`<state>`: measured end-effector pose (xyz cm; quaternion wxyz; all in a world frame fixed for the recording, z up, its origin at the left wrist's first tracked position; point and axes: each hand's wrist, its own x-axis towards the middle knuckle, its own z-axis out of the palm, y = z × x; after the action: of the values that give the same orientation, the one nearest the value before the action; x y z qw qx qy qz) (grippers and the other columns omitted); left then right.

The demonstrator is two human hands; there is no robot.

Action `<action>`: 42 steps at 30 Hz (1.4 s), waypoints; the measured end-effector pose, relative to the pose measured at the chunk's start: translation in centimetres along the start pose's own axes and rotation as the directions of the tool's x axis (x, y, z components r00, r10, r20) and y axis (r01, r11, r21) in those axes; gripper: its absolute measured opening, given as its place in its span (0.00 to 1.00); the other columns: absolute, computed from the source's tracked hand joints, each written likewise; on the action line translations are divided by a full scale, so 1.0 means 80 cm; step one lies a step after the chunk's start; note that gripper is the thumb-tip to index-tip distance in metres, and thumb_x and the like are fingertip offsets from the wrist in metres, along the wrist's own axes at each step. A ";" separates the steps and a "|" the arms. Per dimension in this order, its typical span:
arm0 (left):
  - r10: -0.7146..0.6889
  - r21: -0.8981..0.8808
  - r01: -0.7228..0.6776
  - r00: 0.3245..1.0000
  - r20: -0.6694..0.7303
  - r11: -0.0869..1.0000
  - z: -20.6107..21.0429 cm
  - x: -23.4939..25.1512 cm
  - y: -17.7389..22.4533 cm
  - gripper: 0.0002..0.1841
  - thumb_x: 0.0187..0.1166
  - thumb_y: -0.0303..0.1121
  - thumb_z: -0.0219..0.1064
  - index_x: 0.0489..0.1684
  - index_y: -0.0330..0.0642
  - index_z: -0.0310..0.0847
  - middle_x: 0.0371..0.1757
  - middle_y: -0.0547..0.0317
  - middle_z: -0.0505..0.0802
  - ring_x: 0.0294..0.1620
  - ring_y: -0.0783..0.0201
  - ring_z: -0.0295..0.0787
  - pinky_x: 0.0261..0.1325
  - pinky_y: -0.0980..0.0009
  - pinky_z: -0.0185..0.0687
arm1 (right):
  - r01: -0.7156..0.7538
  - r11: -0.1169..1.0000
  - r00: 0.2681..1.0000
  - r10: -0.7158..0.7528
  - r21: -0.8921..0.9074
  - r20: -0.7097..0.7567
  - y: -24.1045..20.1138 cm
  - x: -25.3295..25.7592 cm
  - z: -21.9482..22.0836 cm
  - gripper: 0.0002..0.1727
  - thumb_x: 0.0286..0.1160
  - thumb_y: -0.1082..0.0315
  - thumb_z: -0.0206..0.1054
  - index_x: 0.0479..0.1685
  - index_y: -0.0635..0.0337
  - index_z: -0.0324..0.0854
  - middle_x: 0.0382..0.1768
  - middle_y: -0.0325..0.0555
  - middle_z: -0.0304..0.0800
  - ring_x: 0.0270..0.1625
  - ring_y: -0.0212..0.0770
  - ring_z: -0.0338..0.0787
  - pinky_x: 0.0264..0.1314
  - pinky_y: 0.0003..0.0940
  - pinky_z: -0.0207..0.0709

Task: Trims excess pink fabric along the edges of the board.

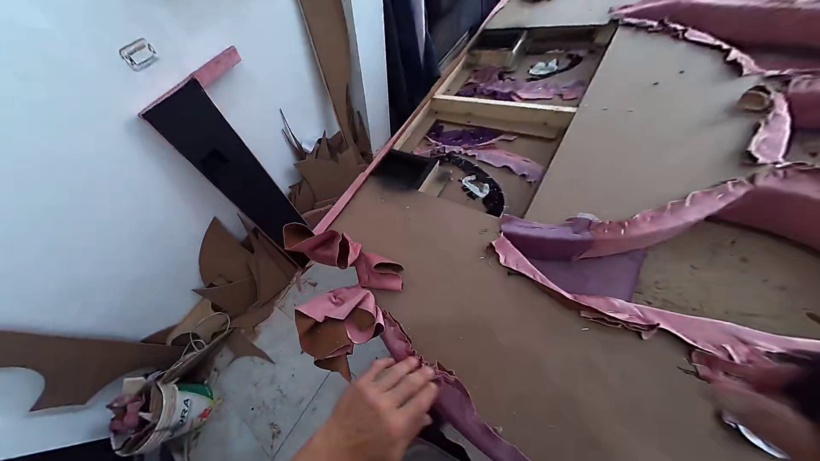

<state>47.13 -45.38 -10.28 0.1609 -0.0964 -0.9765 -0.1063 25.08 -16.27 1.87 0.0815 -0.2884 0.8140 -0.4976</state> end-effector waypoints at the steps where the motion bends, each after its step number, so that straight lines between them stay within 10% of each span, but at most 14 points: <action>1: 0.016 0.020 -0.015 0.999 -0.047 1.000 -0.006 -0.025 -0.013 0.15 0.88 0.44 0.59 0.60 0.51 0.89 0.64 0.62 0.94 0.72 0.63 0.87 0.77 0.60 0.80 | -0.031 0.998 0.995 0.035 -0.050 0.089 0.000 0.001 0.012 0.22 0.73 0.61 0.76 0.48 0.75 0.79 0.35 0.41 0.87 0.35 0.23 0.85 0.41 0.24 0.83; 5: 0.107 -0.016 -0.106 0.993 0.059 0.994 0.007 -0.115 -0.059 0.14 0.87 0.43 0.59 0.39 0.50 0.90 0.34 0.62 0.93 0.43 0.61 0.92 0.53 0.63 0.87 | -0.026 0.993 0.989 0.043 -0.116 0.143 -0.037 -0.032 0.087 0.25 0.67 0.54 0.80 0.50 0.68 0.84 0.33 0.46 0.91 0.30 0.34 0.88 0.31 0.35 0.85; 7: 0.126 -0.025 -0.124 0.975 0.182 0.992 0.029 -0.131 -0.088 0.08 0.81 0.36 0.65 0.39 0.47 0.90 0.42 0.59 0.95 0.54 0.57 0.93 0.59 0.57 0.89 | -0.052 0.994 0.991 0.064 -0.094 0.119 -0.043 -0.052 0.123 0.23 0.65 0.55 0.81 0.48 0.65 0.85 0.30 0.42 0.90 0.28 0.32 0.86 0.29 0.33 0.83; 11: 0.229 0.067 -0.225 0.971 -0.063 0.972 0.002 -0.083 -0.140 0.17 0.79 0.30 0.66 0.63 0.53 0.89 0.71 0.62 0.91 0.73 0.59 0.87 0.67 0.52 0.88 | -0.184 0.979 0.983 0.185 -0.092 0.010 -0.061 -0.096 0.195 0.21 0.65 0.53 0.81 0.44 0.62 0.87 0.27 0.38 0.87 0.26 0.28 0.82 0.28 0.29 0.78; 16: 0.318 -0.021 -0.319 0.947 -0.052 0.948 -0.045 0.002 -0.261 0.13 0.79 0.42 0.69 0.57 0.59 0.92 0.68 0.59 0.92 0.81 0.50 0.78 0.83 0.35 0.64 | -0.338 0.936 0.940 0.330 -0.098 -0.087 -0.100 -0.157 0.272 0.22 0.64 0.49 0.81 0.42 0.60 0.87 0.26 0.38 0.88 0.25 0.30 0.83 0.28 0.32 0.79; 19: 0.329 -0.101 -0.325 0.944 0.021 0.940 -0.042 0.024 -0.294 0.21 0.81 0.58 0.62 0.64 0.64 0.90 0.64 0.62 0.91 0.74 0.58 0.83 0.80 0.44 0.71 | -0.429 0.886 0.902 0.410 -0.175 -0.133 -0.105 -0.186 0.290 0.25 0.63 0.45 0.81 0.41 0.61 0.87 0.26 0.41 0.88 0.25 0.34 0.84 0.28 0.37 0.79; 25: 0.424 -0.135 -0.418 0.905 0.021 0.898 -0.033 0.038 -0.315 0.24 0.90 0.57 0.49 0.66 0.59 0.89 0.60 0.62 0.93 0.68 0.61 0.87 0.75 0.51 0.78 | -0.532 0.842 0.837 0.507 -0.089 -0.206 -0.093 -0.199 0.302 0.28 0.64 0.46 0.81 0.47 0.63 0.86 0.28 0.42 0.86 0.26 0.34 0.82 0.31 0.37 0.77; 33: 0.659 -0.038 -0.658 0.751 0.041 0.752 -0.061 0.047 -0.343 0.24 0.87 0.54 0.56 0.80 0.62 0.75 0.76 0.54 0.86 0.75 0.55 0.84 0.77 0.51 0.77 | -0.273 0.891 0.945 0.319 0.362 -0.073 -0.063 -0.107 0.345 0.36 0.64 0.34 0.76 0.56 0.58 0.81 0.31 0.30 0.82 0.29 0.24 0.78 0.30 0.23 0.74; 39: 0.686 -0.130 -0.674 0.721 0.095 0.727 -0.065 0.087 -0.345 0.17 0.76 0.53 0.60 0.43 0.54 0.88 0.67 0.60 0.91 0.68 0.60 0.87 0.75 0.51 0.77 | -0.455 0.888 0.836 0.399 -0.069 -0.377 -0.078 -0.113 0.353 0.40 0.53 0.23 0.74 0.49 0.51 0.84 0.33 0.34 0.84 0.30 0.29 0.81 0.28 0.31 0.77; 42: 0.554 -0.368 -0.492 0.828 0.083 0.789 -0.089 0.093 -0.298 0.36 0.67 0.60 0.68 0.66 0.38 0.83 0.74 0.48 0.87 0.75 0.51 0.83 0.77 0.40 0.72 | -0.600 0.762 0.765 0.457 -0.242 -0.454 -0.107 -0.146 0.365 0.43 0.50 0.23 0.74 0.48 0.54 0.83 0.34 0.40 0.83 0.34 0.39 0.83 0.32 0.41 0.79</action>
<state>37.02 -68.81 -5.40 0.0736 -0.3990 -0.8895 -0.2102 50.23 -35.00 -6.92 0.0104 0.0465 0.9415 -0.3335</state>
